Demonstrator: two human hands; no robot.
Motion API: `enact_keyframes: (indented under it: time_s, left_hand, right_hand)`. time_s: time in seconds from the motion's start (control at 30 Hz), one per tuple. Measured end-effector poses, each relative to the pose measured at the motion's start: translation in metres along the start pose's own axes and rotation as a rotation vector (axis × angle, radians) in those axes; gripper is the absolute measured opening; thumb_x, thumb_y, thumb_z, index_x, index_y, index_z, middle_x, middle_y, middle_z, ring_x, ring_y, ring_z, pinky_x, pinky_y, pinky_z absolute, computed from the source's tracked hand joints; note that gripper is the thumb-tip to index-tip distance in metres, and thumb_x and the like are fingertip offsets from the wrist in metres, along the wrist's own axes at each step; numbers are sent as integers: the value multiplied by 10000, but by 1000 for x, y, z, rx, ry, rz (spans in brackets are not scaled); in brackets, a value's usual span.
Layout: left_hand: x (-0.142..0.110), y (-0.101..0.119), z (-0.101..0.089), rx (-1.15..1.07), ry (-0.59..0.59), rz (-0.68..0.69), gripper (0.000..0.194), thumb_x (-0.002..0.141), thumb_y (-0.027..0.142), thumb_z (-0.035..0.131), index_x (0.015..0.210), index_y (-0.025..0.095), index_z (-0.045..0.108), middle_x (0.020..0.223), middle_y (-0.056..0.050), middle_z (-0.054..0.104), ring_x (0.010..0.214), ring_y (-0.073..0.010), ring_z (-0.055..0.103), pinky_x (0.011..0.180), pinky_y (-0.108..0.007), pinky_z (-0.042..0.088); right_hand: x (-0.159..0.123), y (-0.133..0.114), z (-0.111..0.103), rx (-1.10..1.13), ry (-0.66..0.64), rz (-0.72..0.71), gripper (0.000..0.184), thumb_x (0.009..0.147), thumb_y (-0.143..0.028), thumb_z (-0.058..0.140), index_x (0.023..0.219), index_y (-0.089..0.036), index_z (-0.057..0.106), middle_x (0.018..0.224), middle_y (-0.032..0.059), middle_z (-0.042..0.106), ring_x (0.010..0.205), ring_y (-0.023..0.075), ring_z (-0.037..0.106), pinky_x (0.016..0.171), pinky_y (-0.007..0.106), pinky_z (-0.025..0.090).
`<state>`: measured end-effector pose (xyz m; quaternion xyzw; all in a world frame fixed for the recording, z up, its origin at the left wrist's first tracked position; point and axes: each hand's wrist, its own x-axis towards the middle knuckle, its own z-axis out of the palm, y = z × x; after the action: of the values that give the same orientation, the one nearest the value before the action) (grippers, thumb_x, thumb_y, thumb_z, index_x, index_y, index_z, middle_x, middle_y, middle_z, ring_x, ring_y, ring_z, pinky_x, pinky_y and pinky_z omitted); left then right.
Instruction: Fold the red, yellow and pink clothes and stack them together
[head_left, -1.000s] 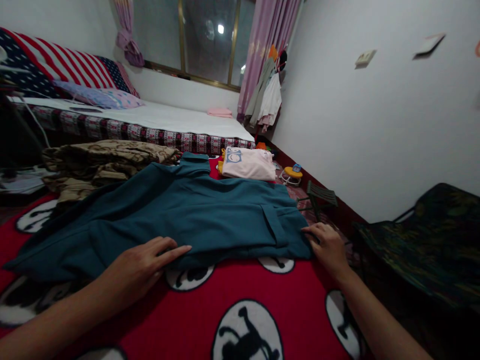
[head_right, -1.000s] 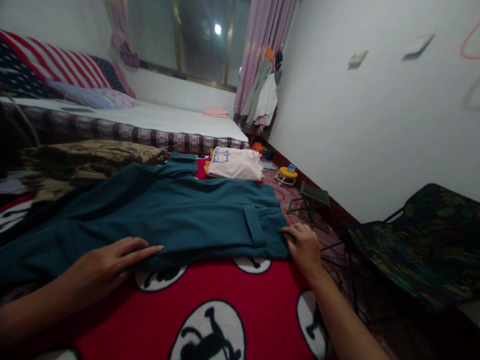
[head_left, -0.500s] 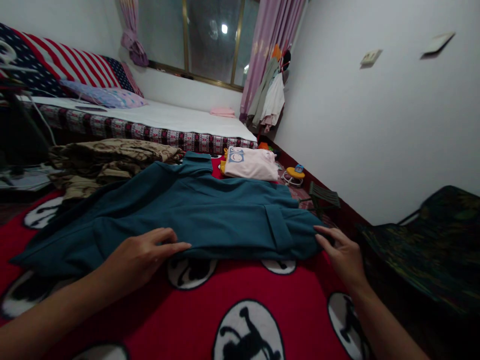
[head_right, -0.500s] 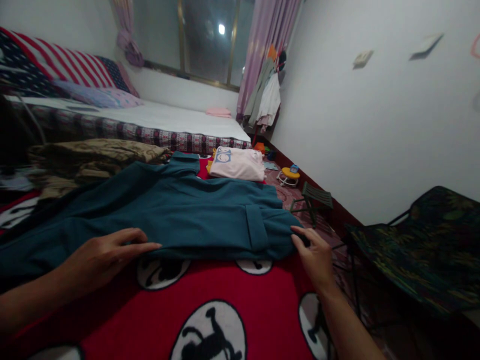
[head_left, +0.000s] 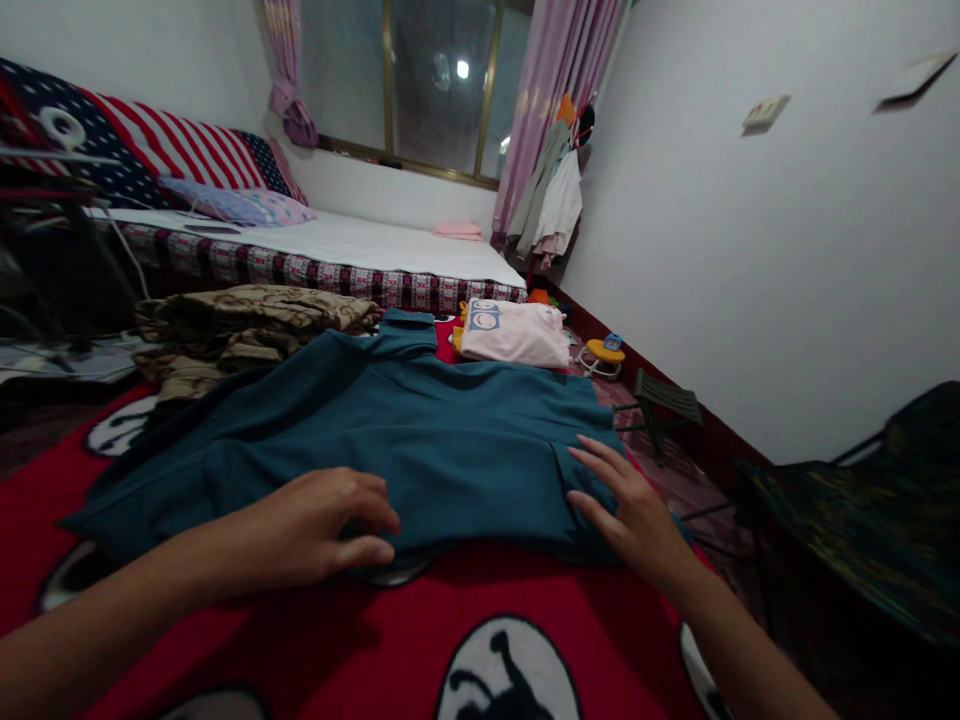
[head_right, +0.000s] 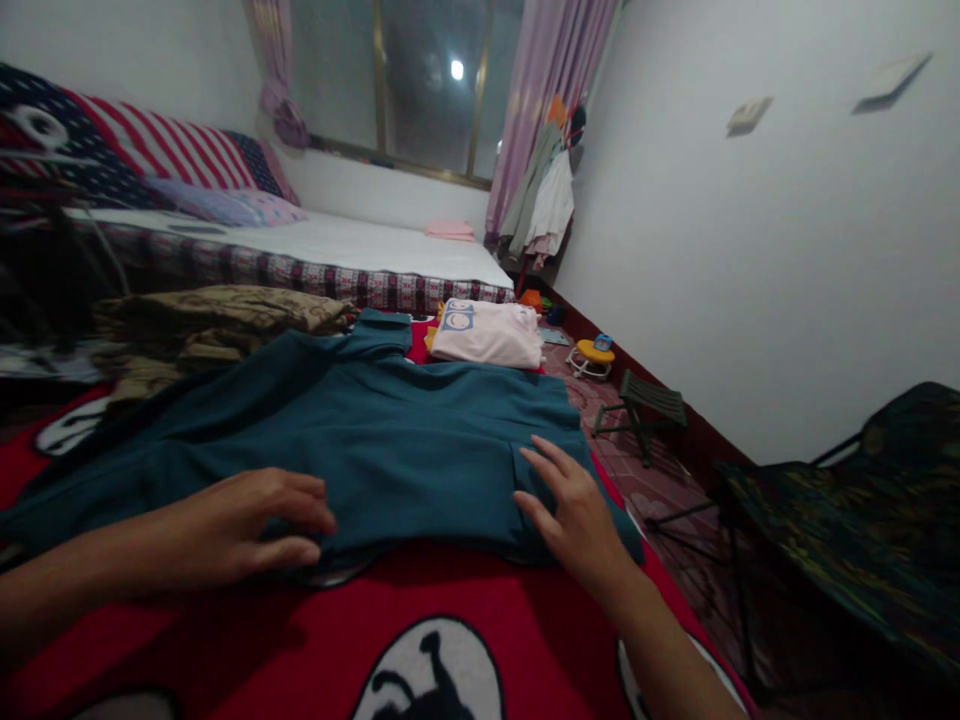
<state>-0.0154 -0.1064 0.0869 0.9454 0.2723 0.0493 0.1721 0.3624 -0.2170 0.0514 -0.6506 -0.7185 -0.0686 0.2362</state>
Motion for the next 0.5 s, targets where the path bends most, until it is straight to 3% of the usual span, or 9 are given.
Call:
enact_keyframes:
  time_s: [0.1, 0.2, 0.3, 0.37, 0.43, 0.5]
  left_hand:
    - [26, -9, 10, -15, 115, 30, 468, 948, 466, 467, 1384, 304, 516, 1413, -69, 519, 1243, -213, 531, 1046, -324, 407]
    - [45, -29, 38, 110, 63, 9, 637, 949, 547, 406, 1519, 295, 275, 1596, -97, 225, 1454, -301, 230, 1161, -517, 203]
    - [52, -42, 54, 144, -33, -4, 687, 935, 614, 365, 1532, 305, 219, 1615, -85, 96, 1484, -311, 93, 1167, -563, 116]
    - [53, -45, 49, 89, -78, 4, 692, 922, 621, 398, 1522, 307, 253, 1609, -79, 94, 1483, -308, 92, 1169, -555, 122]
    - [55, -47, 34, -24, -123, 36, 616, 931, 573, 428, 1478, 296, 375, 1594, -66, 183, 1469, -287, 184, 1174, -490, 184]
    - [59, -54, 14, -164, -125, 39, 490, 944, 501, 443, 1346, 251, 569, 1497, -64, 429, 1369, -252, 416, 1119, -374, 329]
  right_hand:
    - [19, -32, 16, 93, -293, -94, 508, 937, -451, 490, 1413, -275, 473, 1503, 88, 425, 1375, 263, 407, 1118, 517, 327]
    - [43, -50, 19, 77, -444, -64, 421, 947, -477, 463, 1249, -238, 633, 1354, 112, 588, 1277, 301, 517, 1120, 603, 247]
    - [73, -64, 23, 116, -377, -42, 318, 934, -408, 505, 1048, -202, 720, 1115, 101, 717, 1067, 273, 645, 1085, 537, 329]
    - [90, -72, 37, 233, -287, -66, 266, 902, -341, 553, 1059, -193, 709, 1089, 88, 718, 1023, 246, 654, 996, 431, 439]
    - [102, -74, 61, 370, -195, -87, 249, 871, -289, 579, 1063, -187, 701, 1124, 89, 701, 1043, 231, 640, 940, 375, 473]
    - [108, -72, 88, 482, -112, -75, 217, 846, -263, 593, 1014, -191, 710, 1113, 87, 698, 1048, 227, 632, 964, 386, 457]
